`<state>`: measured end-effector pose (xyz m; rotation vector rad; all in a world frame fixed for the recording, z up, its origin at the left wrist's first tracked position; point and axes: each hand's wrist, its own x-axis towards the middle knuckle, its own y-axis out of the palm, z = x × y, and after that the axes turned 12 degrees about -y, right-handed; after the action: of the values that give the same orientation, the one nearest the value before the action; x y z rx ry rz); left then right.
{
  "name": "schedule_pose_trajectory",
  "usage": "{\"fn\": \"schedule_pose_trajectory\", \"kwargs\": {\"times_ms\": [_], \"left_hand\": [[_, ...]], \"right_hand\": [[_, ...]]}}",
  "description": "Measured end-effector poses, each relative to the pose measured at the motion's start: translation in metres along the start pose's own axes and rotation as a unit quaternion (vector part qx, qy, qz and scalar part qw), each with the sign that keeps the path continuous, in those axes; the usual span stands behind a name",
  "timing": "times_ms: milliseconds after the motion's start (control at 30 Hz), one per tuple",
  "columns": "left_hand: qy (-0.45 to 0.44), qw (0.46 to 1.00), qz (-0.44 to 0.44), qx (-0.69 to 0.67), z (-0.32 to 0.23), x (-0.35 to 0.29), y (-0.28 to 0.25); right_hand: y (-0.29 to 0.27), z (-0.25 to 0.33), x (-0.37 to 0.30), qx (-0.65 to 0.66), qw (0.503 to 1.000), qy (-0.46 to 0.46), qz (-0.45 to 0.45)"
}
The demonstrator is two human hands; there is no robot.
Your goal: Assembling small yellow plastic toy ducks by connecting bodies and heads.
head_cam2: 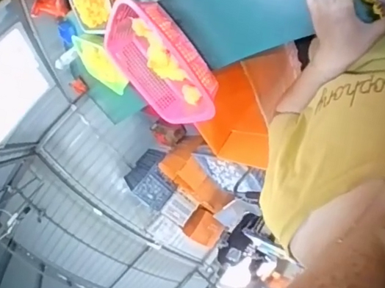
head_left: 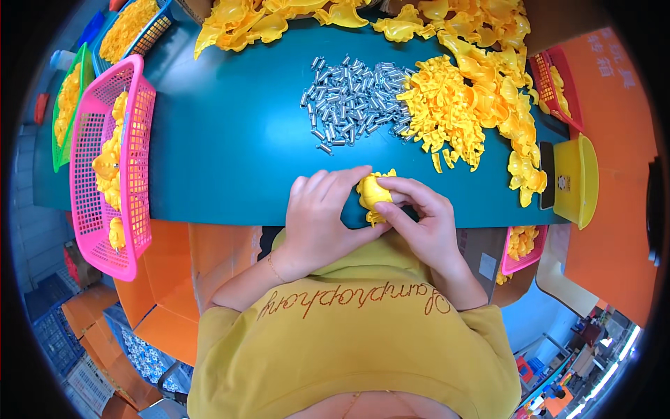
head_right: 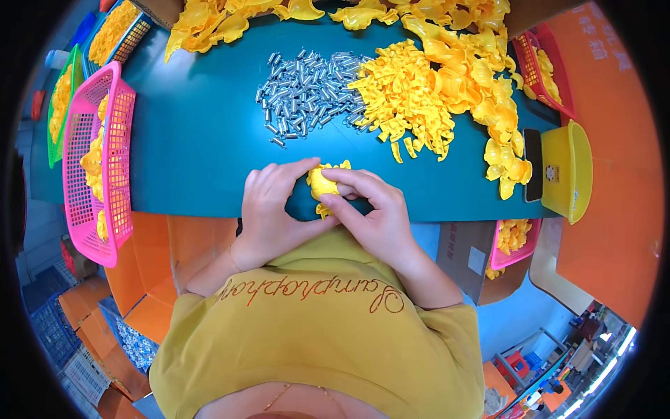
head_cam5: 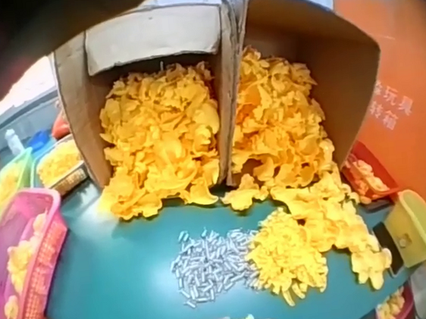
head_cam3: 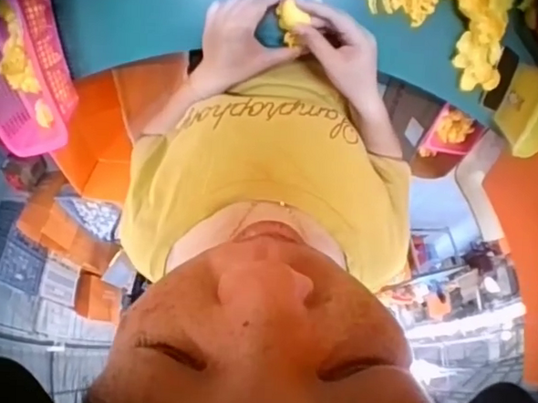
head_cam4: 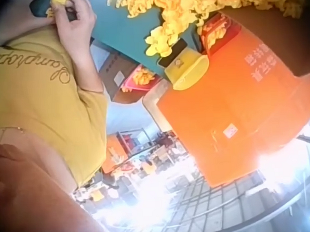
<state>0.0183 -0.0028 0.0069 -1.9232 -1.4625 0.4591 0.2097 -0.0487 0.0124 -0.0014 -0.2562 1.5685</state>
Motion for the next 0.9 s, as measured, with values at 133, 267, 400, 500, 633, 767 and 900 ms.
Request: {"fn": "schedule_pose_trajectory", "kwargs": {"times_ms": [133,267,400,500,633,767,900], "left_hand": [[-0.003,1.0,0.002,0.0,0.0,0.0,0.0],[-0.002,1.0,-0.001,-0.008,0.001,0.0,0.0],[-0.001,1.0,-0.002,-0.009,0.002,0.0,0.001],[0.001,1.0,-0.007,-0.014,0.003,-0.001,0.003],[0.005,1.0,-0.014,-0.028,0.005,-0.002,0.004],[-0.004,1.0,0.001,-0.027,0.006,-0.002,0.002],[0.011,0.999,0.007,-0.029,0.009,-0.002,0.001]], "right_hand": [[0.0,0.003,0.001,-0.014,1.0,-0.004,-0.001],[-0.001,0.007,0.003,-0.046,0.998,-0.024,0.022],[0.004,0.009,0.003,-0.037,0.999,-0.011,-0.003],[0.008,0.013,0.002,-0.035,0.999,0.01,-0.006],[0.013,0.019,0.003,-0.089,0.996,-0.023,0.004],[0.012,0.012,0.004,-0.138,0.989,-0.051,0.021],[0.01,0.01,0.009,-0.19,0.973,-0.124,0.045]]}}
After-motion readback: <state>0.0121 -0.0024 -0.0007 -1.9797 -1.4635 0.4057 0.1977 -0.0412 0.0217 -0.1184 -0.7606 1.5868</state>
